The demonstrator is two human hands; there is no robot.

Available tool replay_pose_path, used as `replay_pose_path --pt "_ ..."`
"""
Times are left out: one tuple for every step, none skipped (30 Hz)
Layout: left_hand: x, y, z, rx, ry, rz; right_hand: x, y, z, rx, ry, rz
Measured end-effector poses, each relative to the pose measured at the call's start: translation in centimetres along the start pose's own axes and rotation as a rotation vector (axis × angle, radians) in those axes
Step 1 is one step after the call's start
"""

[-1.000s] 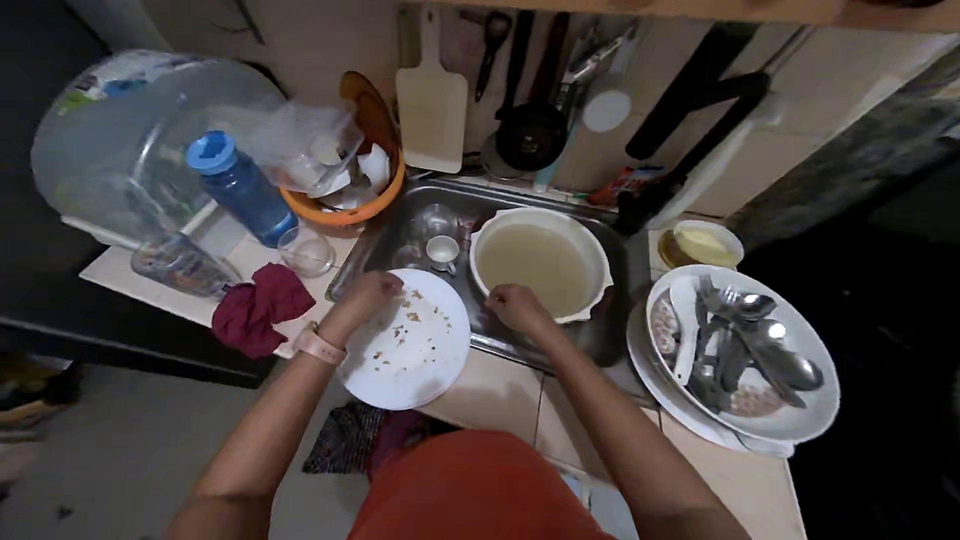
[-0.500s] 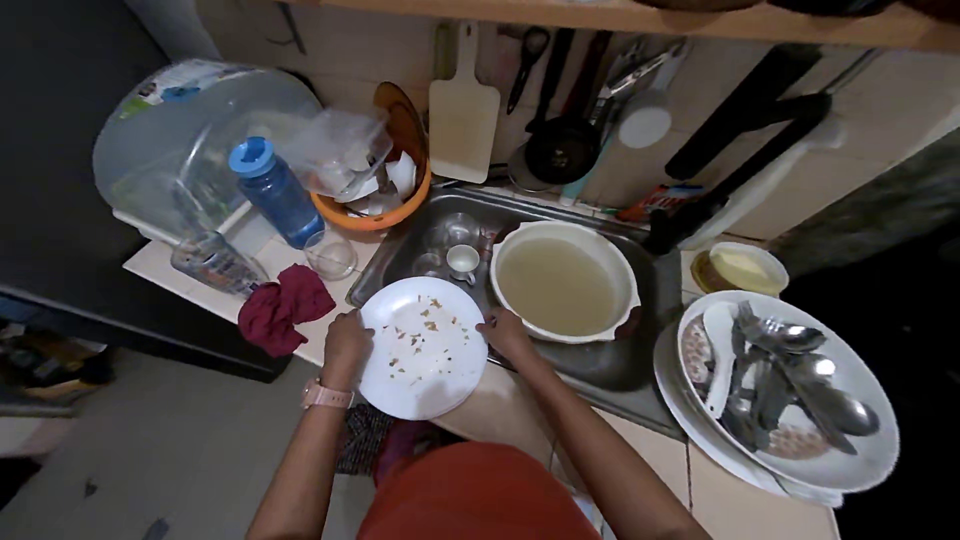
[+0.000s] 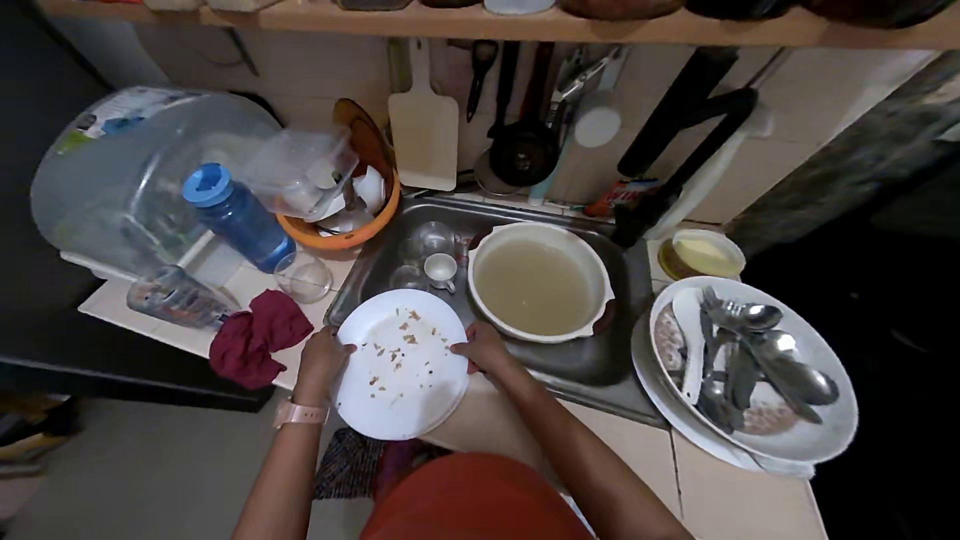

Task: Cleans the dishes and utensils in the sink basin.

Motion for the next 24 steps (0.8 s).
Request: replay_pose_path --pt "-0.1 0.1 0.0 0.002 -0.005 -0.008 0.1 0.2 -0.1 0.003 0.015 0.035" --pt "-0.2 0.3 0.1 0.005 -0.008 -0.02 0.3 0.4 -0.3 0.002 0.038 0.105" --pt "-0.2 0.4 0.1 0.004 -0.01 -0.033 0.6 0.5 -0.4 -0.005 0.074 0.205" --pt "-0.2 0.4 0.1 0.002 -0.012 -0.042 1.1 0.5 -0.4 -0.013 0.118 0.325" --pt "-0.2 0.4 0.1 -0.003 -0.012 -0.044 1.7 0.5 -0.5 -0.026 0.161 0.451" --pt "-0.1 0.5 0.2 -0.007 -0.007 -0.038 2.1 0.5 -0.4 -0.051 0.177 0.542" --pt "-0.1 0.5 0.2 -0.011 -0.002 -0.03 2.3 0.4 -0.2 -0.087 0.165 0.594" --pt "-0.2 0.4 0.2 -0.013 0.006 -0.023 2.4 0.3 0.1 -0.119 0.15 0.618" --pt "-0.3 0.3 0.2 -0.012 0.011 -0.024 2.4 0.3 0.2 -0.142 0.132 0.628" --pt "-0.6 0.2 0.3 -0.009 0.014 -0.03 2.3 0.2 0.3 -0.15 0.119 0.636" --pt "-0.9 0.1 0.3 0.001 0.012 -0.041 2.2 0.2 0.3 -0.146 0.111 0.649" --pt "-1.4 0.0 0.5 0.02 -0.002 -0.065 2.0 0.1 0.3 -0.143 0.111 0.669" --pt "-1.9 -0.2 0.7 0.044 -0.027 -0.112 1.6 0.1 0.2 -0.144 0.115 0.701" --pt "-2.4 -0.4 0.9 0.066 -0.055 -0.187 1.2 0.2 0.1 -0.151 0.122 0.741" --pt "-2.7 -0.6 1.1 0.079 -0.083 -0.293 0.6 0.3 0.0 -0.167 0.131 0.785" --pt "-2.9 -1.2 1.1 0.072 -0.104 -0.428 -0.2 0.6 0.1 -0.188 0.139 0.833" --pt "-2.8 -2.0 1.1 0.052 -0.101 -0.587 -1.1 0.8 0.1 -0.208 0.144 0.876" --pt "-2.4 -3.1 1.0 0.029 -0.076 -0.761 -2.0 1.1 0.2 -0.224 0.148 0.906" --pt "-2.1 -4.4 1.0 0.016 -0.047 -0.901 -3.1 1.4 0.2 -0.237 0.149 0.914" --pt "-2.0 -5.8 1.1 0.021 -0.025 -0.981 -4.1 1.8 0.4 -0.249 0.151 0.905" --pt "-2.0 -7.2 1.4 0.037 -0.022 -1.01 -5.2 2.0 0.9 -0.256 0.151 0.894" --pt "-2.1 -8.6 1.7 0.056 -0.036 -1.001 -6.1 2.0 1.6 -0.251 0.158 0.896" --pt "-2.1 -10.0 2.1 0.074 -0.069 -0.979 -6.9 2.0 2.3 -0.236 0.166 0.912" --pt "-2.1 -11.4 2.5 0.091 -0.106 -0.947 -7.7 2.0 3.0 -0.219 0.165 0.944"
Point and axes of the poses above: each hand's wrist, its own z-axis towards the middle knuckle, its own x-axis out of the palm, y = z × x, the point moved 7 cm from there along z, towards the middle knuckle, and after that the axes turned 15 degrees about x, right-handed, at the moved point
